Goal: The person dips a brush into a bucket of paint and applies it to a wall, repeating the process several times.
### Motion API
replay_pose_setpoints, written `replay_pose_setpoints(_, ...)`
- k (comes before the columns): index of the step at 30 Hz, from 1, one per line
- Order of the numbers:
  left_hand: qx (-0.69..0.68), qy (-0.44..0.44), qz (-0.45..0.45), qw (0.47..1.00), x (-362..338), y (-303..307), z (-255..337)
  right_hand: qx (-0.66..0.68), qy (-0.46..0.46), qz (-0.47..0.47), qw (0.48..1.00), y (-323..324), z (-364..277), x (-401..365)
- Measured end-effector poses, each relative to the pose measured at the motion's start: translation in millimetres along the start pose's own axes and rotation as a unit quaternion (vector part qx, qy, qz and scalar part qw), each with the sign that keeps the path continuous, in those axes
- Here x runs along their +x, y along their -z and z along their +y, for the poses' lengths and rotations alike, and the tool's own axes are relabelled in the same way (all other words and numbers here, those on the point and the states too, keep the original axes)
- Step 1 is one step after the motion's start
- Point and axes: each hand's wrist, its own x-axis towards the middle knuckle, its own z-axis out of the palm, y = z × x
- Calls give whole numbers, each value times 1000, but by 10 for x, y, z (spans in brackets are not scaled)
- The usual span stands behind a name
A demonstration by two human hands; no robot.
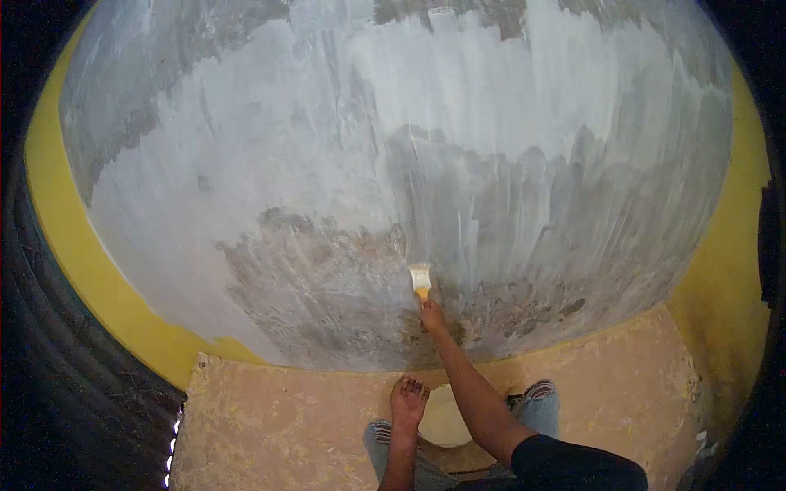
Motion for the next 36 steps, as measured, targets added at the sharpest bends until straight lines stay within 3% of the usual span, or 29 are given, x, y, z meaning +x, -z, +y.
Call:
replay_pose_setpoints(2,6,-10,-11,1000,-30,34,39,37,23,-18,999,290,-252,-172)
replay_pose_setpoints(3,4,-9,-13,1000,-23,54,62,158,-145,-35,976,467,-714,-346)
replay_pose_setpoints(4,1,-9,-17,1000,-6,63,84,272,-304,-51,912,571,-1258,-513)
replay_pose_setpoints(5,0,-8,-20,1000,15,66,92,270,-301,-50,913,492,-1114,-336)
replay_pose_setpoints(6,-9,-5,-15,1000,24,81,89,253,-217,-51,942,291,-710,-32)
replay_pose_setpoints(7,-17,-2,-8,1000,8,104,78,232,-133,-53,962,344,-912,-28)
replay_pose_setpoints(8,-20,0,-7,1000,11,119,61,230,-134,-54,963,637,-1006,-94)
replay_pose_setpoints(9,-32,8,-7,999,22,104,51,385,-174,-63,904,770,-2015,-35)
replay_pose_setpoints(10,-44,16,-6,999,19,85,51,407,-187,-60,892,647,-2002,376)
replay_pose_setpoints(11,-45,17,-4,999,1,51,36,280,-188,-78,938,1079,-2896,387)
replay_pose_setpoints(12,-42,10,-6,999,-37,-8,9,111,80,-165,977,773,-2175,1241)
replay_pose_setpoints(13,-39,4,-7,999,-56,-43,0,322,-196,-128,917,1188,-3498,849)
replay_pose_setpoints(14,-42,4,-3,999,-10,-35,-4,409,-126,-176,886,1273,-3742,966)
replay_pose_setpoints(15,-43,8,-15,999,53,16,-14,350,-124,-150,916,1369,-4134,973)
replay_pose_setpoints(17,-48,13,-12,999,40,81,-32,399,-62,-119,907,1457,-4530,857)
replay_pose_setpoints(20,-54,-10,-17,998,26,44,-11,390,-66,-131,909,1567,-4754,506)
replay_pose_setpoints(24,-49,-2,-35,998,34,92,68,314,-50,-112,941,1492,-4234,243)
replay_pose_setpoints(26,-43,-5,-27,999,45,106,89,315,-21,-116,942,1226,-3287,460)
replay_pose_setpoints(28,-26,-10,22,999,72,112,92,144,-12,-23,989,929,-2239,428)
replay_pose_setpoints(30,-15,0,26,1000,107,182,82,91,-31,41,994,638,-1207,212)
replay_pose_setpoints(32,-2,1,27,1000,167,155,68,43,-78,47,995,415,-352,33)
replay_pose_setpoints(34,19,-5,69,997,75,121,79,214,-167,-14,962,344,59,-243)
replay_pose_setpoints(36,19,1,49,999,54,177,88,224,-262,-59,937,379,444,-504)
